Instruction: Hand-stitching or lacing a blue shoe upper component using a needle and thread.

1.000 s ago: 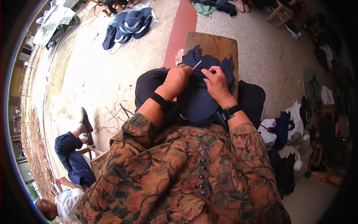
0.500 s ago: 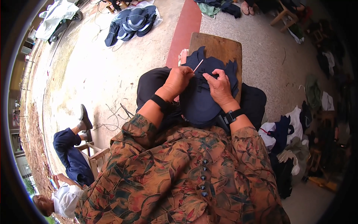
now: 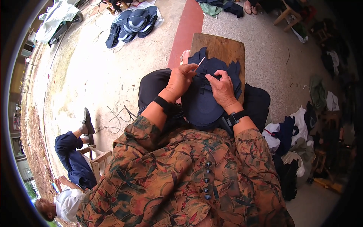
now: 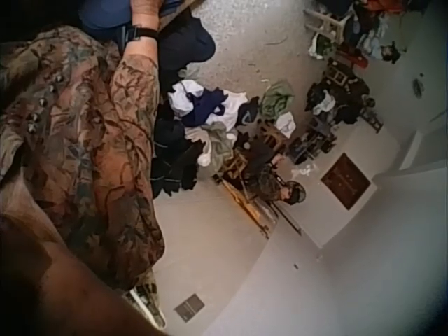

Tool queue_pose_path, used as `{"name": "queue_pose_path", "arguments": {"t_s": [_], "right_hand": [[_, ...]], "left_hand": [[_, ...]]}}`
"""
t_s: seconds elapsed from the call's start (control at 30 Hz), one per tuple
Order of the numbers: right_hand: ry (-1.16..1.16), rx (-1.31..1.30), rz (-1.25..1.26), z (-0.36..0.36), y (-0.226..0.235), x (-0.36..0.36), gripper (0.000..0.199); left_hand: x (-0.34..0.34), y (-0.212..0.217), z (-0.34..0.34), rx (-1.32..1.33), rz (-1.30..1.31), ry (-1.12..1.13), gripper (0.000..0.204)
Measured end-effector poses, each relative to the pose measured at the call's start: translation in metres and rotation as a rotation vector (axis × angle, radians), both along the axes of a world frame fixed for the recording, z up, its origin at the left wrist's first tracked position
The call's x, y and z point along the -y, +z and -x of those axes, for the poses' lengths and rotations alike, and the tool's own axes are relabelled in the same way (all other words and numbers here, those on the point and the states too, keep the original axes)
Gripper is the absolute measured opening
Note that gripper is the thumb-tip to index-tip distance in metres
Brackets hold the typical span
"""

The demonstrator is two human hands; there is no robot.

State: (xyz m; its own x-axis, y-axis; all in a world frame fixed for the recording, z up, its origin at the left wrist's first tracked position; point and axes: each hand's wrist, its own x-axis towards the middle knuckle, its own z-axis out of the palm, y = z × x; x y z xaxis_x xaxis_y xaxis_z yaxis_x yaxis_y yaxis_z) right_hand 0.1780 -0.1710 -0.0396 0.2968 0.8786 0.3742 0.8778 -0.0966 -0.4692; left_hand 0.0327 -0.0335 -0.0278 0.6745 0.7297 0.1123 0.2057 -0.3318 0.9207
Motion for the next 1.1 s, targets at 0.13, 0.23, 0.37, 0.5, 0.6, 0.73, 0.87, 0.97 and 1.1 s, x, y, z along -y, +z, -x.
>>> {"name": "queue_pose_path", "arguments": {"t_s": [0.13, 0.23, 0.37, 0.5, 0.6, 0.73, 0.87, 0.97, 1.1], "right_hand": [[0.006, 0.008, -0.023, -0.002, -0.001, 0.001, 0.028], [0.012, 0.016, -0.036, -0.002, -0.001, 0.002, 0.027], [0.008, 0.001, -0.039, -0.002, -0.002, 0.002, 0.027], [0.012, -0.025, -0.038, 0.000, -0.001, 0.001, 0.030], [0.006, -0.044, -0.027, 0.001, 0.001, 0.002, 0.033], [0.013, -0.033, -0.029, 0.000, 0.002, 0.002, 0.036], [0.027, -0.049, -0.024, -0.002, -0.001, 0.001, 0.036], [0.039, -0.041, -0.042, -0.002, -0.002, 0.001, 0.036], [0.049, -0.043, -0.028, -0.001, 0.003, 0.000, 0.038]], "left_hand": [[-0.006, 0.014, 0.008, -0.180, -0.371, -0.101, 0.016], [-0.008, 0.025, 0.017, -0.323, -0.487, -0.116, 0.017], [-0.007, 0.029, 0.020, -0.405, -0.470, -0.160, 0.017], [-0.007, 0.029, 0.020, -0.464, -0.485, -0.155, 0.021], [-0.010, 0.031, 0.018, -0.456, -0.504, -0.190, 0.023], [-0.027, 0.025, 0.014, -0.425, -0.512, -0.250, 0.022], [-0.044, 0.027, 0.007, -0.366, -0.572, -0.396, 0.019], [-0.055, 0.027, 0.000, -0.339, -0.583, -0.472, 0.017], [-0.060, 0.024, -0.007, -0.272, -0.606, -0.576, 0.015]]}}
